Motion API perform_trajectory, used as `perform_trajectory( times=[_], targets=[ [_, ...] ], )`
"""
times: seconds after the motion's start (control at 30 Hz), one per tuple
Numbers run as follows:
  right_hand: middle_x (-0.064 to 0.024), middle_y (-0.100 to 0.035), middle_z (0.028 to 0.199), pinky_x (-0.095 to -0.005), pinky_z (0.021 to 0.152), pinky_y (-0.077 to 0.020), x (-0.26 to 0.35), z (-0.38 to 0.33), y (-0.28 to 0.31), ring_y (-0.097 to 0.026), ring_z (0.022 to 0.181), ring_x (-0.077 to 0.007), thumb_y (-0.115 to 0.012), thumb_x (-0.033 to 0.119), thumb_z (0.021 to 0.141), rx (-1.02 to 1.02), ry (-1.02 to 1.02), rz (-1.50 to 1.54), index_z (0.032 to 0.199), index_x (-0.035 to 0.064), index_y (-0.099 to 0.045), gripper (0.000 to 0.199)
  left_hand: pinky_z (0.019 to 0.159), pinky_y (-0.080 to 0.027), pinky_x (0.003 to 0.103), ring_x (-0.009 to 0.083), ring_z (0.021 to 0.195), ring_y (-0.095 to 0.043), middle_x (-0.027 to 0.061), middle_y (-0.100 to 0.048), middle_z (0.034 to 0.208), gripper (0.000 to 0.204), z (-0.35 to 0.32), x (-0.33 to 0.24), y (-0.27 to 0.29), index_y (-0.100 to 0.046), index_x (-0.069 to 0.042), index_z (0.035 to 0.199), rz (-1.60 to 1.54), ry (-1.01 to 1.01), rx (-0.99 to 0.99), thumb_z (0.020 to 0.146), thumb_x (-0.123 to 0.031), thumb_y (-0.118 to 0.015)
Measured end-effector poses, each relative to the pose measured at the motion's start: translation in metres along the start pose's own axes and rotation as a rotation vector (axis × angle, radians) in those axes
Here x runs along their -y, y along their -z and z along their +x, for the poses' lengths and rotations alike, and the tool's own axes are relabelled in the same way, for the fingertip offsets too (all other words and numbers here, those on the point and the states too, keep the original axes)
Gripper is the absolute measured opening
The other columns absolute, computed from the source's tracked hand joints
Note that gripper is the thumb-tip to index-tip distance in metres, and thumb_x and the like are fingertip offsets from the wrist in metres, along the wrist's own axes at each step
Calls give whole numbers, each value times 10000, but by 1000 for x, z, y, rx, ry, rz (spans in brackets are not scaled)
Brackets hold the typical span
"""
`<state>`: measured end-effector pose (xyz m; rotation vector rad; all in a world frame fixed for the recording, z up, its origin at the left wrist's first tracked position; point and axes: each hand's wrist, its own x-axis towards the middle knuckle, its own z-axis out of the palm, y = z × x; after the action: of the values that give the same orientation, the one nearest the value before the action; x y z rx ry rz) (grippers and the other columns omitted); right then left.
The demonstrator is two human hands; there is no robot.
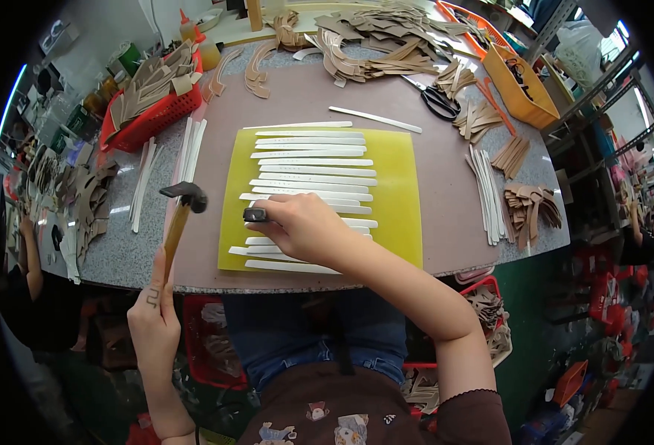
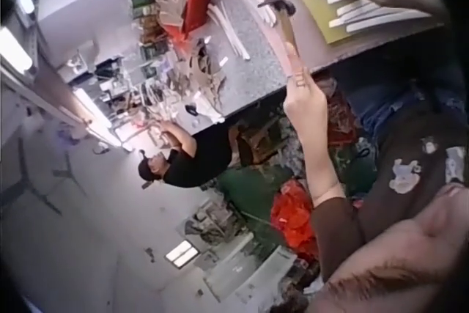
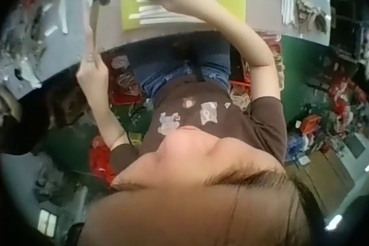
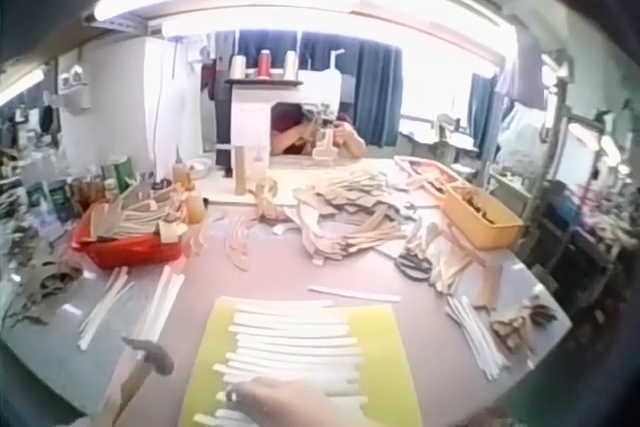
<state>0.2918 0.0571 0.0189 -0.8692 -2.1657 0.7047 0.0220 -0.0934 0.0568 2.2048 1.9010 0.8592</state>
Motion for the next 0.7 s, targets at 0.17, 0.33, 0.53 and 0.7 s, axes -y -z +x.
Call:
perform_trajectory(
  times=[0.17,0.33,0.53,0.7],
  targets=[
    [-49,-720,875,-313,551,-450,-11,-4,3,-568,595,-185,-717,45,890,-25,-25,24,968,52,-686,84,465,-381,341,160,463,-427,76,-594,668,606,1,-12,-26,-490,-188,1532,188,93,170,963,-10,-598],
    [-33,-723,893,-282,562,-476,-28,-17,15,-591,642,-133,-702,66,930,-108,-188,287,966,43,-699,43,477,-399,354,175,473,-442,92,-613,695,615,3,-26,-34,-494,-220,1531,202,66,243,965,-4,-601],
    [-71,-726,910,-230,636,-527,-7,-23,23,-619,700,-119,-666,89,979,-142,-273,428,1001,9,-698,89,473,-405,353,170,481,-455,90,-603,692,608,-3,-17,-36,-494,-223,1531,74,121,199,968,-28,-621],
    [-67,-715,890,-235,625,-516,-7,-15,19,-609,691,-121,-661,82,979,-19,-308,233,998,6,-694,85,471,-410,350,163,481,-449,79,-573,674,619,-12,-16,-22,-481,-232,1539,-22,163,177,968,-46,-633]
  ],
)
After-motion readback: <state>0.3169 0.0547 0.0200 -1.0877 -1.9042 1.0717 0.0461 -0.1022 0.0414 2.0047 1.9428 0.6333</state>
